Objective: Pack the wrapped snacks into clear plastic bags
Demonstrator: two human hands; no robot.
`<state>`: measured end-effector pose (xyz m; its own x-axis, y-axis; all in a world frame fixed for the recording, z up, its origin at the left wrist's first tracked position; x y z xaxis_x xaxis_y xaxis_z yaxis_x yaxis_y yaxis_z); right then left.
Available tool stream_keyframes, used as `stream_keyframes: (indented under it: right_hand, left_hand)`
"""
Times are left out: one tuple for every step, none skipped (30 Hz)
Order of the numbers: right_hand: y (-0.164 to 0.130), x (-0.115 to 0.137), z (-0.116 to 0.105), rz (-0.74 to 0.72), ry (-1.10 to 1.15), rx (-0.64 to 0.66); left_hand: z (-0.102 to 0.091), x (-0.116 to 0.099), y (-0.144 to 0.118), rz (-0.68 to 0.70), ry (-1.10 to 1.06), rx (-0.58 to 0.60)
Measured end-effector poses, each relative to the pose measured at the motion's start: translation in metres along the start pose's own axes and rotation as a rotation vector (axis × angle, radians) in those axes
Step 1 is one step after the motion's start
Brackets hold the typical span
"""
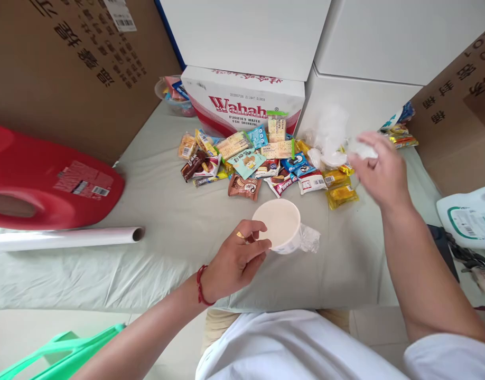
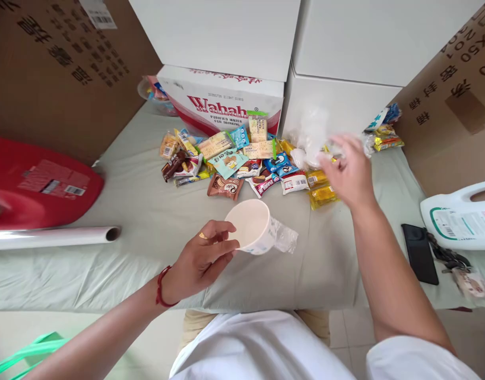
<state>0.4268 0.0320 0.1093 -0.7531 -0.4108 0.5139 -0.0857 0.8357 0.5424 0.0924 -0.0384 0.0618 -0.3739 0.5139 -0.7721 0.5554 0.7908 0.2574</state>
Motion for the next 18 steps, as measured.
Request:
stream_keyframes:
  right_hand:
    - [-0.024, 0.028, 0.0, -0.091, 0.061, 0.068]
    - [-0.049, 0.056, 0.006, -0.176, 0.157, 0.235]
    - [-0.076, 0.082, 0.011, -0.239, 0.217, 0.384]
    - [-0.099, 0.103, 0.013, -0.283, 0.233, 0.471]
    - [-0.119, 0.117, 0.011, -0.294, 0.228, 0.507]
    - [-0.135, 0.124, 0.007, -0.271, 0.229, 0.549]
    - [-0.148, 0.123, -0.001, -0.219, 0.21, 0.575]
    - [-0.157, 0.116, -0.013, -0.145, 0.177, 0.587]
    - [-0.161, 0.102, -0.029, -0.057, 0.122, 0.58]
    - [-0.161, 0.082, -0.049, 0.035, 0.039, 0.553]
    - [-0.155, 0.059, -0.072, 0.121, -0.07, 0.494]
    - [-0.144, 0.032, -0.097, 0.211, -0.212, 0.421]
    - [-0.129, 0.002, -0.119, 0.32, -0.346, 0.412]
    - [-0.11, -0.029, -0.14, 0.431, -0.494, 0.395]
    - [-0.086, -0.059, -0.16, 0.53, -0.653, 0.355]
    - [-0.058, -0.088, -0.177, 0.595, -0.764, 0.297]
    - [-0.027, -0.112, -0.192, 0.607, -0.83, 0.203]
    - [0.003, -0.132, -0.2, 0.547, -0.834, 0.135]
  left_hand:
    - [0.002, -0.004, 0.001, -0.034, -0.073, 0.059]
    - [0.006, -0.009, 0.003, -0.05, -0.14, 0.127]
    - [0.012, -0.015, 0.005, -0.05, -0.199, 0.201]
    - [0.019, -0.02, 0.007, -0.038, -0.248, 0.267]
    - [0.027, -0.025, 0.009, -0.024, -0.284, 0.31]
    - [0.033, -0.028, 0.011, -0.013, -0.304, 0.323]
    - [0.039, -0.029, 0.013, -0.01, -0.309, 0.307]
    - [0.044, -0.029, 0.015, -0.02, -0.3, 0.271]
    - [0.048, -0.026, 0.016, -0.045, -0.285, 0.224]
    - [0.05, -0.021, 0.017, -0.083, -0.273, 0.174]
    - [0.051, -0.014, 0.016, -0.13, -0.27, 0.131]
    - [0.052, -0.007, 0.015, -0.181, -0.274, 0.095]
    - [0.052, 0.001, 0.013, -0.231, -0.281, 0.065]
    - [0.053, 0.009, 0.01, -0.275, -0.287, 0.041]
    - [0.053, 0.016, 0.007, -0.312, -0.285, 0.024]
    - [0.054, 0.022, 0.004, -0.344, -0.274, 0.01]
    - [0.054, 0.027, 0.0, -0.372, -0.26, -0.008]
    - [0.054, 0.032, -0.004, -0.396, -0.245, -0.033]
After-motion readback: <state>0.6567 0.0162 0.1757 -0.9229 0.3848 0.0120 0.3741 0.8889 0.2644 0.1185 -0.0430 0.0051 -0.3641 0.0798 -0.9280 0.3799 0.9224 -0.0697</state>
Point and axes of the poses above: each hand's wrist, its own y-axis towards the middle knuckle, its own z-axis out of the palm, x = y × z, the point moved 5 cm from there along y, towards the middle knuckle, and after that the axes turned 15 degrees about -z, right-handed, at the moved point
